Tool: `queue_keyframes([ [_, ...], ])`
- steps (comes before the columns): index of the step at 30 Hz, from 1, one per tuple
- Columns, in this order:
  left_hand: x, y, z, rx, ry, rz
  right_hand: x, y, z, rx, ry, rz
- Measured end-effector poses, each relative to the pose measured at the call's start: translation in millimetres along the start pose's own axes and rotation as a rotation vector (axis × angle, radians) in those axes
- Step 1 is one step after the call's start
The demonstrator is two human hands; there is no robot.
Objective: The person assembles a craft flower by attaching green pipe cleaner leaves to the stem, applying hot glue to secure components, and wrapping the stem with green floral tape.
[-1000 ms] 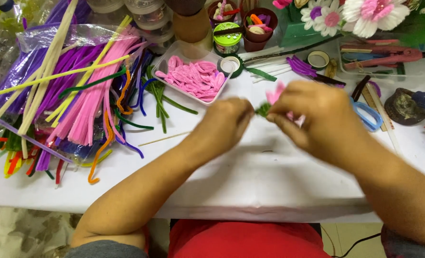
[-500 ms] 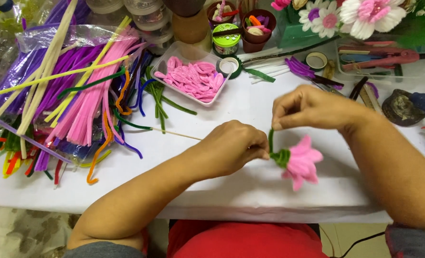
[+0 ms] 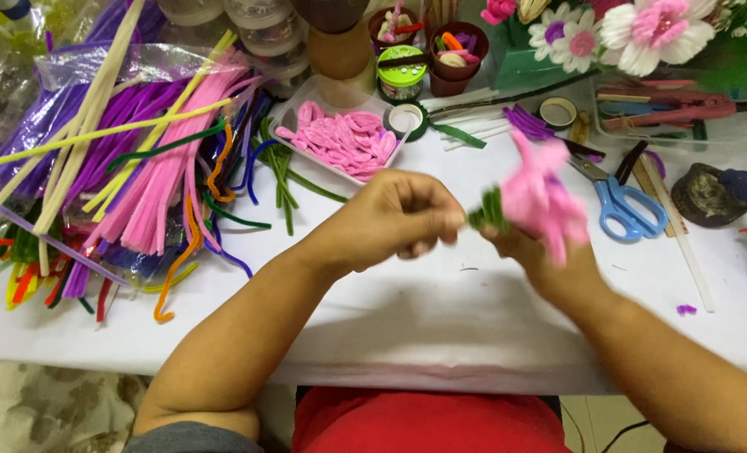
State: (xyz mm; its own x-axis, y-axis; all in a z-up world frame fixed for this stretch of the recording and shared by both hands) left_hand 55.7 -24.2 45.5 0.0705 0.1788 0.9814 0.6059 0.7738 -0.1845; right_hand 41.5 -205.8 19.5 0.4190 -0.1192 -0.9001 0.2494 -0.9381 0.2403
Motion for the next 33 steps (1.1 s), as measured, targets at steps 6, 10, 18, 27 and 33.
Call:
queue_keyframes([
  [6, 1.8, -65.7, 8.4, -0.463, 0.087, -0.376, -35.2, -49.5, -47.3, -0.888, -0.166, -0.358],
  [10, -18.1, -37.5, -9.3, -0.209, 0.103, -1.054, -49.5, -45.3, -76.6, -0.830, -0.192, 0.288],
  [18, -8.1, 36.1, -20.8, 0.262, -0.064, -0.129, -134.6, -59.4, -15.4, 0.018, 0.655, 1.185],
  [27, -22.5, -7.8, -17.8, -0.014, -0.038, 0.483, -5.2, 2.1, -47.8, -0.004, -0.074, -0.438],
  [33, -5.9, -30.6, -30.7, -0.140, -0.118, 0.581, -29.4, -21.4, -61.9, -0.133, -0.067, -0.791],
])
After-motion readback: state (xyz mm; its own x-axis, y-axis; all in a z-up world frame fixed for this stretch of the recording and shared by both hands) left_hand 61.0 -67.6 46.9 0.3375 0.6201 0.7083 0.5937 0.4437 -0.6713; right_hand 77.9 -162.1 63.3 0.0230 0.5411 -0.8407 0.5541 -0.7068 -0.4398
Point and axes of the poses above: each hand's wrist, its own z-axis away from the middle knuckle, its own y-axis out of the back of the hand, x = y × z, the point moved 10 cm from there along -z, towards the middle knuckle, and after that the axes turned 13 degrees about -x, right-handed, at the moved point
